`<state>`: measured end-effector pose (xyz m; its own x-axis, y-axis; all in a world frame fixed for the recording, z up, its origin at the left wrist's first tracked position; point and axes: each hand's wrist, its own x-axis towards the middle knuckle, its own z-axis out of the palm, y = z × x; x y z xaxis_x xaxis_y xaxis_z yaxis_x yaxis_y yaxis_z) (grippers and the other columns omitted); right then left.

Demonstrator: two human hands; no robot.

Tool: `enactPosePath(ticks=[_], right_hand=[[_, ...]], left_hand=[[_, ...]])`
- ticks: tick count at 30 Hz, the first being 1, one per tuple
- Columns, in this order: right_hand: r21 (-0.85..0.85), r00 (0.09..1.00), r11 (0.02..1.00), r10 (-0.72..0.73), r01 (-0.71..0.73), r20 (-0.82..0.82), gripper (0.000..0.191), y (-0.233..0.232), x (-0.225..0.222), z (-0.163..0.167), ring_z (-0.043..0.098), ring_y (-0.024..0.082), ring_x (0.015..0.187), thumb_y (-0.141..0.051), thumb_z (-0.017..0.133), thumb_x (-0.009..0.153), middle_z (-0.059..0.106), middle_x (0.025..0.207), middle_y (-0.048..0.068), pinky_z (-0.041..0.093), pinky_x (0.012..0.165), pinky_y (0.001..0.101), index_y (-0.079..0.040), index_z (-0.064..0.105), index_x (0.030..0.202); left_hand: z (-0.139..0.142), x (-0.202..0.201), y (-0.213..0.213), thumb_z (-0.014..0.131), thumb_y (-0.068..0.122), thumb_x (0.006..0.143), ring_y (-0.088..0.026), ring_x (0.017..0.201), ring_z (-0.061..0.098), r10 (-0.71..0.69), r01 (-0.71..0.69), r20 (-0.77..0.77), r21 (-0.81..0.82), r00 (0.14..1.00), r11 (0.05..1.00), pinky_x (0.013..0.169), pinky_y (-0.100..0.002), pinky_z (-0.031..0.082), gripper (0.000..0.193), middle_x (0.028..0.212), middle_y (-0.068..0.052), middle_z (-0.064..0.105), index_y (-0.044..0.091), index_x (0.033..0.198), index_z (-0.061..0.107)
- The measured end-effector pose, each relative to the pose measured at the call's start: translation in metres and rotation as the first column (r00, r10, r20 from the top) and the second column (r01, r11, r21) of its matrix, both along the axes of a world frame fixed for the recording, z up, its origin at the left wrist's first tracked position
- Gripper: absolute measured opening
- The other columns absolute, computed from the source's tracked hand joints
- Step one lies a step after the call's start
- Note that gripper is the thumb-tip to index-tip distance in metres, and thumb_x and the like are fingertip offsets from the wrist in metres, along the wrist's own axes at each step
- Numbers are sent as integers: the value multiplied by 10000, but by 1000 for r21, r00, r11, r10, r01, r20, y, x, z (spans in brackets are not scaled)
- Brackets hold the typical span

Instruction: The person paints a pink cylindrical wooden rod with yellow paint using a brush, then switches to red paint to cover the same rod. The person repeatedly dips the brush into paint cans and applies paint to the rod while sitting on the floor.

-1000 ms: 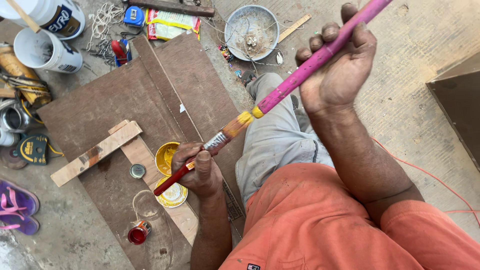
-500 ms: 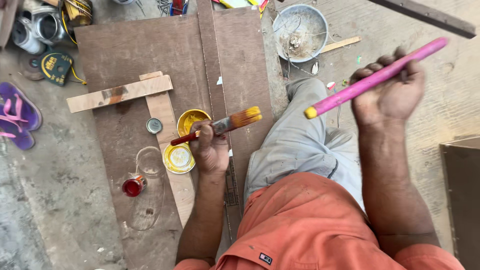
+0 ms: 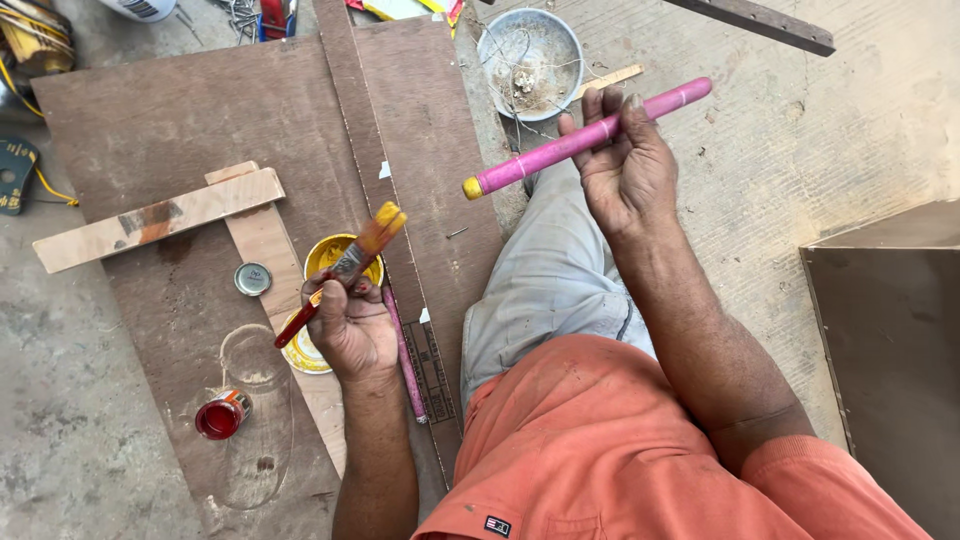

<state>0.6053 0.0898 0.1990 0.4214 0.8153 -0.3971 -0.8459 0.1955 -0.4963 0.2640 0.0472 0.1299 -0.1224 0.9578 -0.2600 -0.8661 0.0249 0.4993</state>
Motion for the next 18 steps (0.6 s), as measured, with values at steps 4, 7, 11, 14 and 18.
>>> enactPosePath(ticks=[4, 7, 11, 14, 18], right_hand=[[17, 999, 1000, 23, -24, 34, 218, -3, -13, 9, 674, 209, 1194, -191, 646, 1022, 680, 1139, 77, 546, 1126, 564, -40, 601, 1171], [21, 999, 1000, 22, -23, 50, 206, -6, -17, 13, 672, 217, 1193, -186, 646, 1023, 675, 1128, 68, 554, 1109, 564, -49, 601, 1171], [33, 998, 999, 2, -4, 67, 222, -11, -19, 17, 672, 222, 1189, -175, 651, 1022, 665, 1129, 69, 571, 1088, 568, -59, 564, 1189], [50, 995, 999, -8, 3, 99, 253, -15, -16, 22, 673, 224, 1181, -173, 659, 1011, 654, 1126, 62, 582, 1062, 572, -74, 539, 1210], [61, 994, 998, -15, 8, 108, 269, -20, -10, 29, 670, 227, 1192, -171, 666, 1017, 648, 1136, 65, 588, 1070, 571, -72, 530, 1227]], left_hand=[[10, 5, -4, 845, 84, 877, -173, 980, 674, 57, -28, -205, 142, 977, 990, 917, -351, 609, 305, 1052, -74, 677, 56, 1104, 644], [17, 11, -10, 853, 119, 891, -160, 969, 648, 107, 25, -420, 296, 901, 955, 859, -333, 605, 314, 1056, -63, 640, 62, 1126, 652], [29, 16, -15, 840, 122, 928, -147, 958, 627, 159, 114, -638, 365, 754, 924, 880, -276, 537, 287, 1087, -74, 641, 55, 1127, 645], [40, 20, -16, 829, 125, 932, -159, 986, 635, 210, 158, -735, 397, 645, 904, 875, -286, 541, 274, 1091, -77, 646, 62, 1113, 634], [50, 28, -17, 818, 115, 931, -169, 994, 639, 228, 199, -784, 406, 577, 892, 882, -293, 546, 262, 1097, -82, 643, 64, 1112, 636]])
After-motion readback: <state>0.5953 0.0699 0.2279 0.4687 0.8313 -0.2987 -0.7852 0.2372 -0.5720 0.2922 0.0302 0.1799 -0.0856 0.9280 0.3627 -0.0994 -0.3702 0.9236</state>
